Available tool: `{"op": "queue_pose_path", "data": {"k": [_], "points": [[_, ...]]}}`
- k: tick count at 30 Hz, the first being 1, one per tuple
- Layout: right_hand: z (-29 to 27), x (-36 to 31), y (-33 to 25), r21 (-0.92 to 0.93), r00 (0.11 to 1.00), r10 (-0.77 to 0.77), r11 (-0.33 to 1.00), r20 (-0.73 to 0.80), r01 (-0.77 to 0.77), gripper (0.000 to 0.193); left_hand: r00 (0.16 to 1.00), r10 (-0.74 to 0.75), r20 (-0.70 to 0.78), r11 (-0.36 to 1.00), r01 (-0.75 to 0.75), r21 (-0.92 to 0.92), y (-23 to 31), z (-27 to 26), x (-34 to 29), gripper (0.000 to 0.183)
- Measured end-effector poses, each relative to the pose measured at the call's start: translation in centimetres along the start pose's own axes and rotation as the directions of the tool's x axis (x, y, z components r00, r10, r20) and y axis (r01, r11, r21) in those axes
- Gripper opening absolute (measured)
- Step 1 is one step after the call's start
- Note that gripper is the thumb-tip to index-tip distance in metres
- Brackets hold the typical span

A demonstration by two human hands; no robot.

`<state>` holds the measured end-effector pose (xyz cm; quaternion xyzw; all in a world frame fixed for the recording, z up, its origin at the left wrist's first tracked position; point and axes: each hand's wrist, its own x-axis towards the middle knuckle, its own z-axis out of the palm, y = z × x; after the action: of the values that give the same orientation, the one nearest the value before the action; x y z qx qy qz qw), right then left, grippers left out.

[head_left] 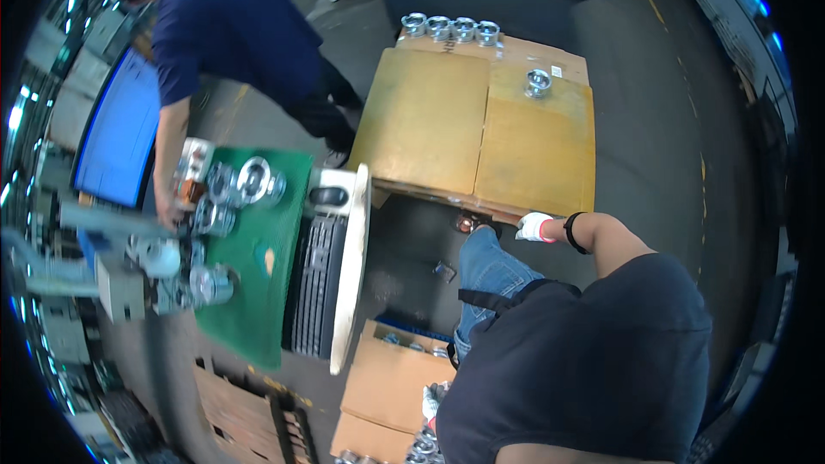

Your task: Moving metal pistons from a shipping pallet to a quality inspection machine and back to an organized pallet.

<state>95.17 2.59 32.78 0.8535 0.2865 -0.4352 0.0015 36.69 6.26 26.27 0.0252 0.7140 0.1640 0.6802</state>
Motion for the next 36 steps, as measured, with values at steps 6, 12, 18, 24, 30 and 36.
{"op": "queue_pose_path", "data": {"k": [6,12,18,24,30,36], "points": [[-11.7,13.1,7.0,-0.025,0.988,0.120,0.993,0.096,-0.118,0.045,0.995,0.098,-0.007,0.958,-0.092,0.273,5.5,11.6,-0.6,0.045],[-23.5,26.5,15.5,0.007,0.935,0.289,0.956,-0.205,-0.293,0.035,0.963,0.269,-0.029,0.731,-0.184,0.658,9.4,23.7,-1.9,0.040],[-30.8,36.0,20.6,-0.007,0.863,0.417,0.899,-0.285,-0.437,0.057,0.963,0.222,0.153,-0.079,-0.138,0.987,12.2,29.3,-4.4,0.039],[-30.8,41.9,23.6,0.092,0.847,0.475,0.879,-0.240,-0.467,0.070,0.962,0.206,0.176,0.122,-0.204,0.971,13.5,36.5,-6.8,0.049],[-28.1,43.2,27.9,0.087,0.796,0.460,0.881,-0.394,-0.466,0.059,0.977,0.209,0.047,0.420,-0.133,0.898,14.2,43.8,-6.8,0.029],[-23.0,31.5,16.1,0.027,0.975,0.011,1.000,-0.220,-0.005,0.051,0.957,0.274,0.094,0.511,-0.228,0.828,16.2,44.8,-8.9,0.028]]}}
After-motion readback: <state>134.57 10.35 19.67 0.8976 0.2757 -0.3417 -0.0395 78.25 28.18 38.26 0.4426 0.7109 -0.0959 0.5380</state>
